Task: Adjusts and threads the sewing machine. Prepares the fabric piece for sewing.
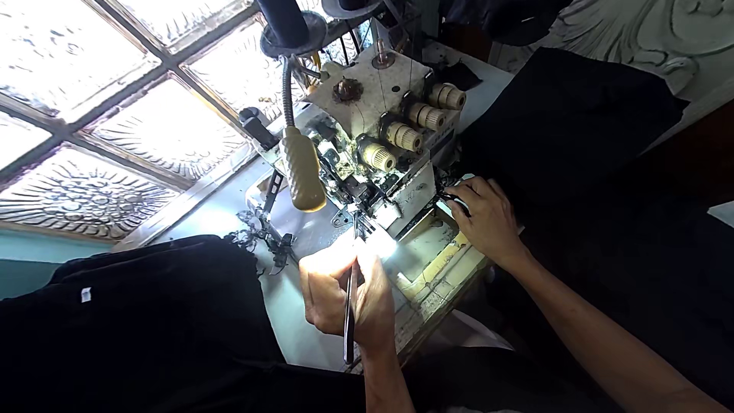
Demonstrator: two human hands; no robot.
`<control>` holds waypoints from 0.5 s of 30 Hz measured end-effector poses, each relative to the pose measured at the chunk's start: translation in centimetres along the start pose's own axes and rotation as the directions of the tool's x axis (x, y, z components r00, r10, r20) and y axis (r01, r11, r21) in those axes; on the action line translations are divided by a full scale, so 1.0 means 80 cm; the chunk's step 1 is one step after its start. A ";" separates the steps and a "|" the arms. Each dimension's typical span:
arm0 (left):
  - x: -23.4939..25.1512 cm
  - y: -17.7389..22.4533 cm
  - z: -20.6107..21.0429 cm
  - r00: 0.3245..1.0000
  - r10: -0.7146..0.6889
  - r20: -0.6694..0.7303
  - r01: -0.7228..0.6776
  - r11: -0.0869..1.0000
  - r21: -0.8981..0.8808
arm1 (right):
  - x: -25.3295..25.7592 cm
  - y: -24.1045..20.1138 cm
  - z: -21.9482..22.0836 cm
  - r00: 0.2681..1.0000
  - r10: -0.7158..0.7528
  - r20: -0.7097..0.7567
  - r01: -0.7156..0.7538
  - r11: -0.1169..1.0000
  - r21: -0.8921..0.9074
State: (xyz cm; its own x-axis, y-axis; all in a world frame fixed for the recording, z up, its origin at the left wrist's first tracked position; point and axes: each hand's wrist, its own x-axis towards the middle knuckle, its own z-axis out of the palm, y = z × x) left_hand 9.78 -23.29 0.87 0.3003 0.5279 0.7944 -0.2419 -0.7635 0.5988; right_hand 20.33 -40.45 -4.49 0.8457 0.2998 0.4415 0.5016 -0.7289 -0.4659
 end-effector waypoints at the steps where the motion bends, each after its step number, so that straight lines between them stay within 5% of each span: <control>1: 0.000 0.000 -0.001 1.000 0.005 0.002 -0.005 1.000 0.004 | 0.000 0.000 0.000 1.000 0.001 0.002 -0.001 1.000 0.000; 15: 0.001 0.000 -0.001 1.000 -0.010 0.001 0.010 0.999 -0.034 | 0.000 0.000 0.000 1.000 -0.003 -0.004 0.003 1.000 0.010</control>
State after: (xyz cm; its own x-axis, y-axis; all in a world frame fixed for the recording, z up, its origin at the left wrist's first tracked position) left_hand 9.69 -23.25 0.93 0.3040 0.5354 0.7880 -0.2702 -0.7447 0.6102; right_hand 20.34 -40.46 -4.52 0.8434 0.2996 0.4461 0.5061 -0.7217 -0.4722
